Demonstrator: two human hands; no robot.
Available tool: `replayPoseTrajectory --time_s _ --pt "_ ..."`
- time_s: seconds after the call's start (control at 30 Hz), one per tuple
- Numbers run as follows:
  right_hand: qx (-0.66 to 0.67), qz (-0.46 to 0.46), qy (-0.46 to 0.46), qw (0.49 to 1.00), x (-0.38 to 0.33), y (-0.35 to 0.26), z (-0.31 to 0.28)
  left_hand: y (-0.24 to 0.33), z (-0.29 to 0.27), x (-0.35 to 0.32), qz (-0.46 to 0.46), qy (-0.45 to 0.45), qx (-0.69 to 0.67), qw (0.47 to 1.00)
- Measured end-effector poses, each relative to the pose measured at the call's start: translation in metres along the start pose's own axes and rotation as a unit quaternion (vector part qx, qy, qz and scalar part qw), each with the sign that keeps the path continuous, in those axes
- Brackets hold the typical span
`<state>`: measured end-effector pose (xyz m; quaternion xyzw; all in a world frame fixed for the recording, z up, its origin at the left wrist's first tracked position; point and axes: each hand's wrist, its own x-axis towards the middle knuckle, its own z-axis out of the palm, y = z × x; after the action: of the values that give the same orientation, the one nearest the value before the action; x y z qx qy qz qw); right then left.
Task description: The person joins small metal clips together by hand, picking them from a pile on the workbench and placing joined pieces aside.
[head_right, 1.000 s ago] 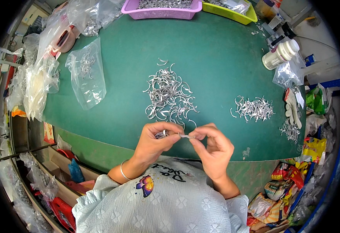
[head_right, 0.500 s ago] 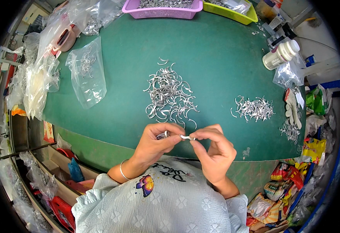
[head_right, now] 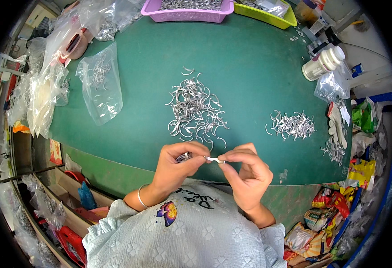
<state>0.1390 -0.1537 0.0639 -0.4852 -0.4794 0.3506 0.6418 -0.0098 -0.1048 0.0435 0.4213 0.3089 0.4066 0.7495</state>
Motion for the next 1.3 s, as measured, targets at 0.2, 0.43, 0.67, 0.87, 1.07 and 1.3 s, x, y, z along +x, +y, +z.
replayPoseTrajectory --time_s 0.2,0.43,0.67,0.87,1.07,1.3 --pt "0.015 0.023 0.009 1.0 0.0 -0.001 0.002 0.005 -0.001 -0.002 -0.107 -0.014 -0.118 0.987" --pt "0.065 0.075 0.011 0.995 0.0 0.004 0.002 0.003 -0.002 0.0 -0.133 -0.015 -0.169 0.977" --pt "-0.111 0.072 0.007 0.991 0.019 0.041 -0.007 -0.011 -0.021 0.032 -0.163 0.068 -0.128 0.976" --pt "-0.396 -0.026 -0.044 0.917 0.034 0.089 -0.02 0.065 -0.053 0.199 0.084 0.126 -0.05 0.987" --pt "-0.473 -0.072 -0.087 0.874 0.039 0.106 -0.009 0.05 -0.066 0.256 0.046 0.245 -0.04 0.968" --pt "-0.38 -0.039 -0.072 0.921 0.035 0.092 -0.017 0.004 -0.059 0.133 -0.091 0.042 -0.06 0.993"
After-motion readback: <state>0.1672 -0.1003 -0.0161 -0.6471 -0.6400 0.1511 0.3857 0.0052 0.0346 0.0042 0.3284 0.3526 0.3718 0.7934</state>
